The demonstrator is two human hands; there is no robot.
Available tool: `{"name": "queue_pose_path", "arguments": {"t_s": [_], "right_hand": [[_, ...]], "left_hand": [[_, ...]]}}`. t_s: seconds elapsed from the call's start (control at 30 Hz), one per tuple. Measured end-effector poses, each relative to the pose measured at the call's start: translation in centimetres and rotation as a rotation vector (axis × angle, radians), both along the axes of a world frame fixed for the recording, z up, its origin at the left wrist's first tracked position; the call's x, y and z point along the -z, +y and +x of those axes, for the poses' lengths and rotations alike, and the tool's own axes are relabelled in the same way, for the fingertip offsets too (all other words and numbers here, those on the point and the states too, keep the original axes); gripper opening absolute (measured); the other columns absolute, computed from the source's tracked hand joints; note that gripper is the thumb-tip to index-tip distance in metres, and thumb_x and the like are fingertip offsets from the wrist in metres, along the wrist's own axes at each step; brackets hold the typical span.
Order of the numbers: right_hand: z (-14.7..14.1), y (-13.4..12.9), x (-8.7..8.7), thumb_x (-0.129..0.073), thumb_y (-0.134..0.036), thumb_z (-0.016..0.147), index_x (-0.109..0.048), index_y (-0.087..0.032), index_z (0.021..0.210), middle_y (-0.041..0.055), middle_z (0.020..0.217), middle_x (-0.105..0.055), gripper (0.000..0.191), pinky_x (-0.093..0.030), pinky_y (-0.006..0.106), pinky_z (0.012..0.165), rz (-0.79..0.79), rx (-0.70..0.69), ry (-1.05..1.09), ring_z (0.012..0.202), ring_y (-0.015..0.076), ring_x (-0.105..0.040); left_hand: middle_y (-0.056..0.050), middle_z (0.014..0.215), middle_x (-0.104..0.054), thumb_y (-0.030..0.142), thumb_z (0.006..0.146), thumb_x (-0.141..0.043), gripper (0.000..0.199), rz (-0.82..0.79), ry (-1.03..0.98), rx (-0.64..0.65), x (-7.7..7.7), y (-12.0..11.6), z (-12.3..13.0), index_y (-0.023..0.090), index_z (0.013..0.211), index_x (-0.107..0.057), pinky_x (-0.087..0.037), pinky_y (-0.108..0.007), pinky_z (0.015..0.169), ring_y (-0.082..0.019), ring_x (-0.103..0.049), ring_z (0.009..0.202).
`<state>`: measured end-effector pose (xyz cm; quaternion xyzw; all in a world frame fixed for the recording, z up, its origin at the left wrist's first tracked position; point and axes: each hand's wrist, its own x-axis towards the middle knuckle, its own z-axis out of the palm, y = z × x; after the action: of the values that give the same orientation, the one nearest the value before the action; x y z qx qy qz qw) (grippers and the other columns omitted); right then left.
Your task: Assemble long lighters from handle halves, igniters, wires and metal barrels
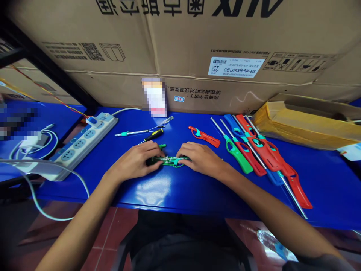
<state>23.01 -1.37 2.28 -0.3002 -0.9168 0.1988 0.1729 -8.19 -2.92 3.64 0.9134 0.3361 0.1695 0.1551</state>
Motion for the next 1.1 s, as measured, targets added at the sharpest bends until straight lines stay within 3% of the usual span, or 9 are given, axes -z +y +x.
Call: {"name": "queue_pose_path", "arguments": {"t_s": [0.23,0.6,0.9,1.1], "right_hand": [[0.03,0.03,-0.01,-0.072,-0.03,0.115,-0.08,-0.023,0.116,0.0073,0.111,-0.081,0.011,-0.058,0.039,0.095,0.025,-0.005,0.041,0.103,0.0259,-0.075],[0.08,-0.02,0.02,-0.07,-0.031,0.116,-0.08,-0.025,0.117,0.0071,0.113,-0.081,0.011,-0.059,0.04,0.097,-0.005,-0.004,0.037,0.105,0.0254,-0.075],[0.6,0.01,-0.6,-0.072,-0.032,0.114,-0.081,-0.026,0.125,0.0089,0.121,-0.083,0.015,-0.062,0.045,0.105,-0.067,0.007,0.078,0.115,0.0272,-0.078],[0.37,-0.19,-0.9,-0.07,-0.03,0.115,-0.079,-0.024,0.125,0.0096,0.123,-0.082,0.015,-0.061,0.044,0.105,-0.023,-0.082,0.074,0.115,0.0269,-0.076]], "left_hand": [[-0.009,0.114,-0.079,0.029,0.112,-0.066,0.016,0.008,-0.032,0.015,-0.42,0.09,0.14,0.02,0.116,-0.079,-0.061,-0.047,0.105,-0.026,-0.07,0.108],[-0.009,0.113,-0.08,0.031,0.111,-0.066,0.017,-0.037,-0.007,0.007,-0.3,0.13,0.01,0.02,0.115,-0.079,-0.06,-0.047,0.102,-0.026,-0.07,0.106],[-0.01,0.118,-0.08,0.037,0.111,-0.069,0.024,-0.04,-0.023,0.021,-0.76,-0.08,0.04,0.02,0.123,-0.079,-0.058,-0.052,0.11,-0.028,-0.072,0.111],[-0.009,0.121,-0.079,0.041,0.109,-0.077,0.026,-0.05,0.007,0.018,-0.67,-0.16,0.18,0.021,0.124,-0.077,-0.058,-0.049,0.11,-0.028,-0.072,0.113]]}}
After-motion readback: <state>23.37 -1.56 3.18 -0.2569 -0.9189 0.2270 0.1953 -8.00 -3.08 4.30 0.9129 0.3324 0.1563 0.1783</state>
